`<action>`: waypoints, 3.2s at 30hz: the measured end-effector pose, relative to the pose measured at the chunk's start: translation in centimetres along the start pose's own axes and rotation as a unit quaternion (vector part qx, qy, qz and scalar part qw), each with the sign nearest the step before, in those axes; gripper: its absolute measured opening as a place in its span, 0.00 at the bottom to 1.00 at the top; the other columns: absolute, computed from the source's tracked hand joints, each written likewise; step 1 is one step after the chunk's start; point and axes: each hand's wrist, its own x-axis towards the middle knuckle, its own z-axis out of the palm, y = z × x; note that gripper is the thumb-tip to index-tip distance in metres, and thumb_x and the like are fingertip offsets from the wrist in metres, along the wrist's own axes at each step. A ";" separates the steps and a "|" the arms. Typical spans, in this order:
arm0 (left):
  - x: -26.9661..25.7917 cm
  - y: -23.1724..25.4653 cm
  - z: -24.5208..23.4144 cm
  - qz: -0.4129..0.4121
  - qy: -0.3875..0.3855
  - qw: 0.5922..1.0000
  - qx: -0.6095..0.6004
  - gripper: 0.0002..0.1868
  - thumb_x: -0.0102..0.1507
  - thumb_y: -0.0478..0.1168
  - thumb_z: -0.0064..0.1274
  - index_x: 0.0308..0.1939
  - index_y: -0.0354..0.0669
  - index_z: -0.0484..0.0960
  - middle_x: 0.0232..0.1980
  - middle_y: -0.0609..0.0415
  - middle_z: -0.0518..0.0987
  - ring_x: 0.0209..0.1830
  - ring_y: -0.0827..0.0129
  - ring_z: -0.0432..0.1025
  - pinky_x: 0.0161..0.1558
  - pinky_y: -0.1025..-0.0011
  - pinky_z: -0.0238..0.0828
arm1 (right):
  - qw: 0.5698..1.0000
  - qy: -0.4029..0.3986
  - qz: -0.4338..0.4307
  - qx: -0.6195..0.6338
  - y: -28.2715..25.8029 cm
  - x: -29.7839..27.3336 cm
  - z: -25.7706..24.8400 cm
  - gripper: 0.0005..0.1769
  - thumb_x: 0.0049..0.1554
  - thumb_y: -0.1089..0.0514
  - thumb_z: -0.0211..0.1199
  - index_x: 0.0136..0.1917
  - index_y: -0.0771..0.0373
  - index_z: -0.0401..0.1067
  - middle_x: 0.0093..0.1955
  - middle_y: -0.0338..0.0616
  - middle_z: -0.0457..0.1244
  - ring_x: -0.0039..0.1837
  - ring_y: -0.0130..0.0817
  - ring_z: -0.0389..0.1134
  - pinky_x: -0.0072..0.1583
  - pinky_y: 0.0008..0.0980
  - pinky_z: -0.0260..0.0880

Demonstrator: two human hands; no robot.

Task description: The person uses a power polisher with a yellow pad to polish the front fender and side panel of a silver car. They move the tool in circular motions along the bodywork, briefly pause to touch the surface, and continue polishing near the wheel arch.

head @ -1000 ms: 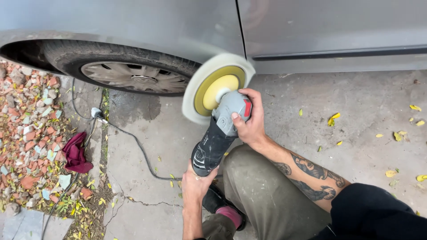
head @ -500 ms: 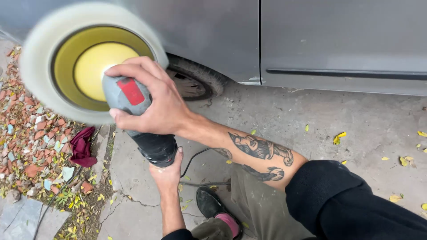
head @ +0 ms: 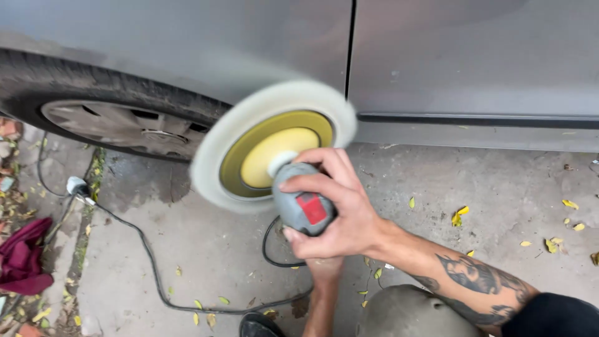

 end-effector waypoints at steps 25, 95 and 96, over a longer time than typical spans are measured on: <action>-8.5 0.9 18.7 -0.113 -0.064 0.943 -0.306 0.20 0.59 0.37 0.69 0.50 0.28 0.80 0.37 0.48 0.84 0.31 0.70 0.73 0.31 0.72 0.72 | 0.944 -0.199 0.108 -0.239 -0.5 -1.1 -1.4 0.34 0.39 0.52 0.78 0.60 0.56 0.77 0.61 0.49 0.58 0.63 0.47 0.56 0.64 0.43 0.61; -7.5 0.2 16.4 -0.176 -0.207 0.824 -0.497 0.20 0.67 0.55 0.64 0.34 0.43 0.78 0.25 0.57 0.75 0.26 0.72 0.71 0.37 0.75 0.70 | 0.862 -0.272 0.119 -0.410 9.0 -5.0 5.4 0.32 0.43 0.50 0.77 0.61 0.58 0.76 0.56 0.55 0.63 0.59 0.52 0.59 0.59 0.47 0.68; -7.8 0.2 16.8 -0.224 -0.166 0.845 -0.456 0.16 0.65 0.50 0.65 0.39 0.42 0.79 0.27 0.58 0.76 0.26 0.74 0.71 0.34 0.75 0.70 | 0.870 -0.276 0.161 -0.376 8.9 -5.0 4.9 0.31 0.42 0.53 0.77 0.60 0.57 0.75 0.58 0.52 0.64 0.61 0.50 0.59 0.61 0.45 0.67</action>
